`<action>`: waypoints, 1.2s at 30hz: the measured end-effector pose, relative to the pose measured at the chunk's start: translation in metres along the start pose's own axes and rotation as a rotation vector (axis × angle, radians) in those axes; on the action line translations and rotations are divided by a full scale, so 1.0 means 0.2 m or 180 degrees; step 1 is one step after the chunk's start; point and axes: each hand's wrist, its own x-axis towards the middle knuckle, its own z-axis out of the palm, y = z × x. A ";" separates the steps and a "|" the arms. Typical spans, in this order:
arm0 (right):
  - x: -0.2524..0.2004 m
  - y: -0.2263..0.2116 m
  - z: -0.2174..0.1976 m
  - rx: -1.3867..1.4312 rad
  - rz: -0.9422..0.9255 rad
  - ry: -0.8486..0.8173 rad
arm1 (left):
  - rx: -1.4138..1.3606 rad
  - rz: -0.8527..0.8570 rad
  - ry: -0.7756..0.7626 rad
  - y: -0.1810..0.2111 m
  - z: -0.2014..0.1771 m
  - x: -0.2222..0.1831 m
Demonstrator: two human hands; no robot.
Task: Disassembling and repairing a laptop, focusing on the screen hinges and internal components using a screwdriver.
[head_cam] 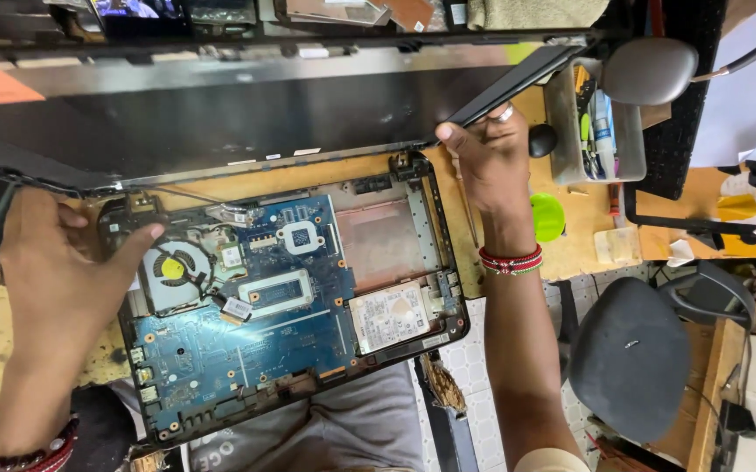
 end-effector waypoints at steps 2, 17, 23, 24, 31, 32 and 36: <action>0.00 0.00 0.01 0.0086 -0.0070 -0.0052 | 0.0149 0.0081 0.0047 -0.04 0.01 -0.01; -0.04 0.03 -0.01 -0.0175 -0.0198 -0.0064 | 0.0028 0.0672 0.0357 0.56 0.06 -0.16; -0.05 0.05 -0.01 -0.0192 -0.0166 0.0166 | 0.0329 0.2271 -0.1182 0.83 0.41 -0.07; -0.05 0.05 0.00 -0.0122 -0.0137 0.0210 | 0.0421 0.2389 -0.1217 0.84 0.48 -0.04; -0.04 0.26 -0.14 0.0124 -0.0330 0.0176 | 0.0736 0.2764 -0.0652 0.79 0.72 0.07; -0.05 0.26 -0.15 0.0127 -0.0300 0.0183 | 0.0731 0.2752 -0.0681 0.79 0.72 0.06; -0.06 0.24 -0.15 0.0070 -0.0401 0.0157 | 0.0805 0.2856 -0.0370 0.77 0.74 0.06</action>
